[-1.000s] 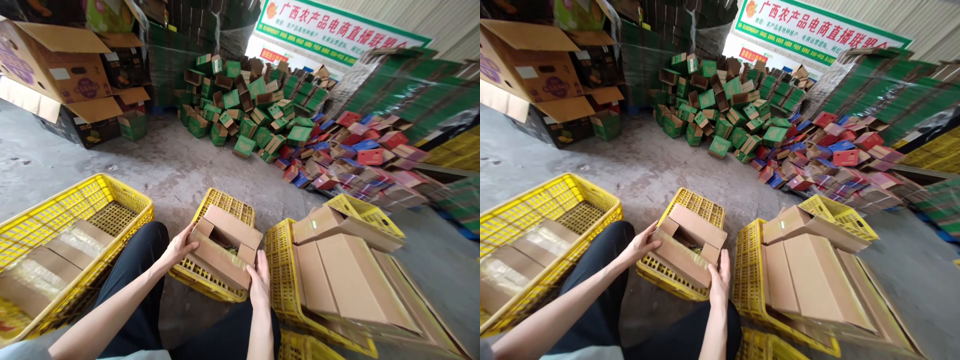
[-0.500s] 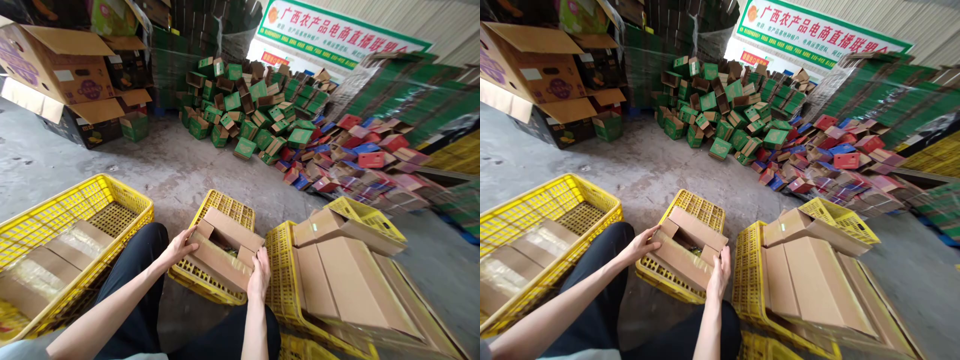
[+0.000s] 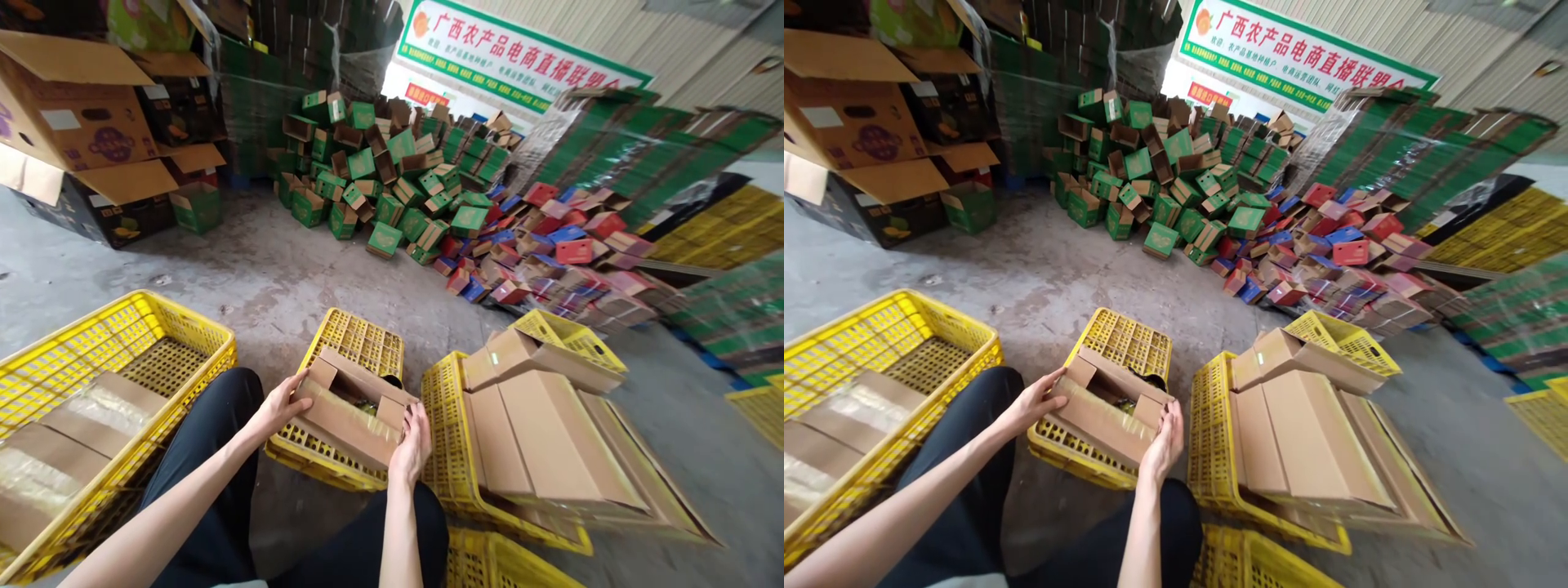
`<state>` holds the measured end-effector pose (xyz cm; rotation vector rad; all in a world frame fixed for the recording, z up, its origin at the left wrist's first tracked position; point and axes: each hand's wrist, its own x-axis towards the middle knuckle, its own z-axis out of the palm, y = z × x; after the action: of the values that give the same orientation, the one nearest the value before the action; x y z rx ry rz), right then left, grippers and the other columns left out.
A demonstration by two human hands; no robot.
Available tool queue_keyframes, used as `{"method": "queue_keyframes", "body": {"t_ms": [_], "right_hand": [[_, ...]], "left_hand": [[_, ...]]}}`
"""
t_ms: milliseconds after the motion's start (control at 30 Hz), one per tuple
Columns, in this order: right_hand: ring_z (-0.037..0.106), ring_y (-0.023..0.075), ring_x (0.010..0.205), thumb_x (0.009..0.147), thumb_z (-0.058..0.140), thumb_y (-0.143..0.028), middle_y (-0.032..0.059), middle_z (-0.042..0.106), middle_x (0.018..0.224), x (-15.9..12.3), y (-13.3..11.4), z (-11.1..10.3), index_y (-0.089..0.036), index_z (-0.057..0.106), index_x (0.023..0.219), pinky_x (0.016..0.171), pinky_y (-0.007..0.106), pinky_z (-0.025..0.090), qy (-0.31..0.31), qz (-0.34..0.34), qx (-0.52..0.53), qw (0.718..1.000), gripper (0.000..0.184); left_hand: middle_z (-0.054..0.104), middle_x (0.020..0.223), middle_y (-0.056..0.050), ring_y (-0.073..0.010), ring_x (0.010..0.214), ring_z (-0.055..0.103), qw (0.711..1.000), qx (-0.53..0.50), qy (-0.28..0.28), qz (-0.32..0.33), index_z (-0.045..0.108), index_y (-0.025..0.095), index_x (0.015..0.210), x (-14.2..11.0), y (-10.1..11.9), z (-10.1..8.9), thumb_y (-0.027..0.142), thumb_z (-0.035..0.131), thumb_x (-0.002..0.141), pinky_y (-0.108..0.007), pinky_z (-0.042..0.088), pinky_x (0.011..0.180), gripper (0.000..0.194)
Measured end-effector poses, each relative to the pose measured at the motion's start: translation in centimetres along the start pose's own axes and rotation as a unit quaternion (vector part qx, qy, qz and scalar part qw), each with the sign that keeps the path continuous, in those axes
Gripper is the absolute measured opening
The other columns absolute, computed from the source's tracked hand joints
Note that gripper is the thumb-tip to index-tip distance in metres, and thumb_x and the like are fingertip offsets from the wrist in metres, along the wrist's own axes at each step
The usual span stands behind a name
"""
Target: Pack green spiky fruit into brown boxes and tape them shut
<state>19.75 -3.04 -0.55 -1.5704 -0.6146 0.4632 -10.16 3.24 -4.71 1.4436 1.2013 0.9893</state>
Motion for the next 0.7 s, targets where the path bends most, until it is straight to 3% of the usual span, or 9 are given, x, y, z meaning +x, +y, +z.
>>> {"method": "queue_keyframes", "body": {"t_ms": [133,300,433,533,700], "right_hand": [[0.071,0.0299,0.12,0.092,0.048,-0.062,0.0181,0.069,0.141,-0.4,-0.1,-0.1,-0.013,0.065,0.142,0.1,0.041,0.056,0.017,-0.016,-0.018,1.0,0.072],[0.074,0.0296,0.112,0.091,0.051,-0.058,0.0169,0.073,0.136,-0.7,-0.3,0.0,-0.015,0.07,0.134,0.096,0.041,0.057,0.038,-0.025,-0.028,0.999,0.064],[0.074,0.0295,0.109,0.09,0.05,-0.054,0.0171,0.073,0.134,-0.6,-0.4,0.1,-0.015,0.071,0.132,0.095,0.041,0.057,0.041,-0.034,-0.035,0.998,0.061],[0.074,0.0294,0.109,0.089,0.05,-0.052,0.0169,0.074,0.133,-0.5,-0.3,0.1,-0.015,0.072,0.132,0.094,0.041,0.057,0.042,-0.038,-0.036,0.998,0.06],[0.074,0.0295,0.109,0.089,0.051,-0.05,0.0167,0.074,0.133,-0.5,-0.3,0.1,-0.015,0.072,0.131,0.095,0.042,0.057,0.044,-0.039,-0.032,0.998,0.058]], "left_hand": [[0.064,0.147,-0.012,-0.0323,0.136,0.06,0.999,0.02,0.01,0.023,0.055,0.021,0.153,-0.2,-0.2,0.1,0.038,0.07,0.086,-0.05,0.048,0.115,0.071],[0.045,0.165,-0.012,-0.0342,0.155,0.038,0.986,0.083,0.059,0.131,0.041,0.022,0.162,-0.1,1.3,0.6,0.023,0.066,0.082,-0.054,0.035,0.127,0.084],[0.045,0.166,-0.011,-0.0306,0.143,0.054,0.983,0.081,0.038,0.159,0.026,0.026,0.169,0.6,3.2,1.1,0.016,0.059,0.082,-0.05,0.044,0.121,0.093],[0.054,0.157,-0.011,-0.0257,0.128,0.065,0.987,0.059,0.035,0.142,0.02,0.026,0.17,1.3,3.8,1.2,0.012,0.053,0.083,-0.046,0.053,0.113,0.094],[0.065,0.138,-0.009,-0.0208,0.112,0.069,0.99,0.065,0.019,0.123,0.031,0.028,0.167,2.6,3.8,0.7,0.006,0.048,0.076,-0.04,0.058,0.103,0.095]]}}
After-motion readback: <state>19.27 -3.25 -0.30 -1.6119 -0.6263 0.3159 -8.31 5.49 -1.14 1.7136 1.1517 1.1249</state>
